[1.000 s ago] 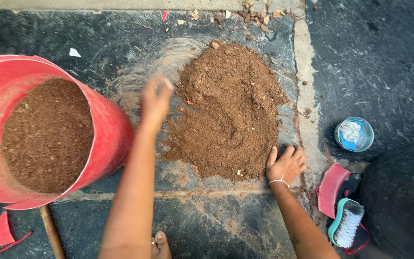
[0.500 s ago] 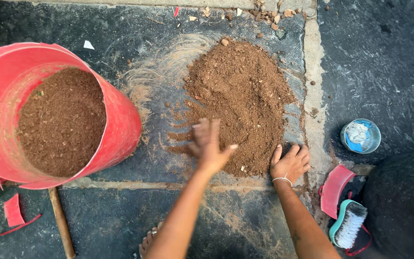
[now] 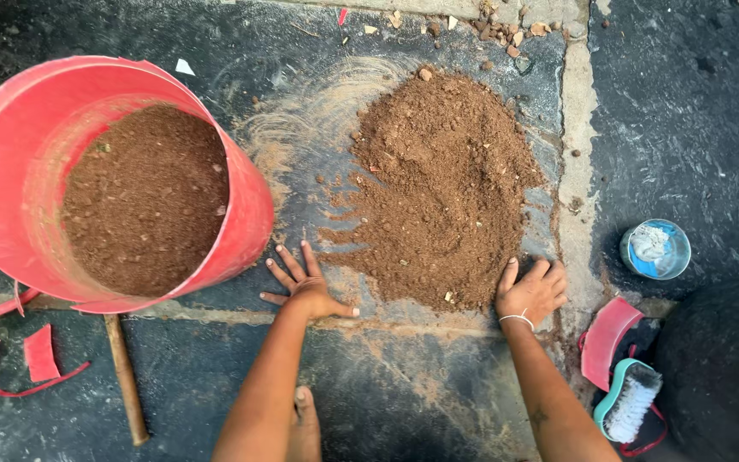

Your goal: The person mixes and breaks up soil on the ground by hand, gathering it into a pile and clearing small debris.

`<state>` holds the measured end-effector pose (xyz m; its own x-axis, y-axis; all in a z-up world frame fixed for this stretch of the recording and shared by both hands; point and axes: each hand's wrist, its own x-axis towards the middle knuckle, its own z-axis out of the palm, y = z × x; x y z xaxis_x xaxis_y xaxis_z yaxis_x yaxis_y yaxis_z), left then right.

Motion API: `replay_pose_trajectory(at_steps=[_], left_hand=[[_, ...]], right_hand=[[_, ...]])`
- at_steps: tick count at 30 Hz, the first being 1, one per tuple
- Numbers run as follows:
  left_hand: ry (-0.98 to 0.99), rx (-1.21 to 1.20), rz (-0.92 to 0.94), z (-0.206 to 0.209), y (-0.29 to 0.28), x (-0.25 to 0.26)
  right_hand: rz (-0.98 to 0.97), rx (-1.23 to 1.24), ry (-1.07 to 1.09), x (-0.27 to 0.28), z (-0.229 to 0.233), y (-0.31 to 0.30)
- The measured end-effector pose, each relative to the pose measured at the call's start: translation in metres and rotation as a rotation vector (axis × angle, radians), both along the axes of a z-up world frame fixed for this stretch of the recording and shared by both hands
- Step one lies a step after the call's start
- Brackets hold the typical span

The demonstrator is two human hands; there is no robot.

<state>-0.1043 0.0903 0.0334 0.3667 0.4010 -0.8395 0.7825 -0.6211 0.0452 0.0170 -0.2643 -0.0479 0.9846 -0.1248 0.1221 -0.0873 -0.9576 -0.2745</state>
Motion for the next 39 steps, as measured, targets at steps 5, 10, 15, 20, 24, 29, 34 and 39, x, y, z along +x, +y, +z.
replay_pose_trajectory(at_steps=[5,10,15,20,24,29,34,39], left_hand=[[0.125,-0.013,-0.055,0.003,-0.002,0.011],[0.125,-0.006,-0.055,0.003,-0.001,0.012],[0.115,0.026,-0.071,0.006,-0.001,0.01],[0.145,0.034,-0.084,0.004,-0.003,0.013],[0.151,0.035,-0.091,0.002,-0.002,0.013],[0.143,0.026,-0.099,-0.001,-0.001,0.011],[0.119,0.017,-0.123,-0.002,0.0,0.01],[0.117,0.018,-0.119,-0.001,0.0,0.011]], right_hand=[[-0.008,-0.002,-0.082,0.0,-0.011,0.003],[0.275,0.245,-0.205,-0.006,0.003,0.067],[0.625,0.236,-0.063,0.001,0.04,0.167],[0.7,0.122,0.134,0.027,0.051,0.208],[0.841,-0.057,0.109,0.036,0.059,0.206],[0.66,0.163,0.271,0.044,0.059,0.194],[0.341,0.548,0.515,0.047,0.054,0.186],[-0.015,1.235,0.824,0.043,0.058,0.208]])
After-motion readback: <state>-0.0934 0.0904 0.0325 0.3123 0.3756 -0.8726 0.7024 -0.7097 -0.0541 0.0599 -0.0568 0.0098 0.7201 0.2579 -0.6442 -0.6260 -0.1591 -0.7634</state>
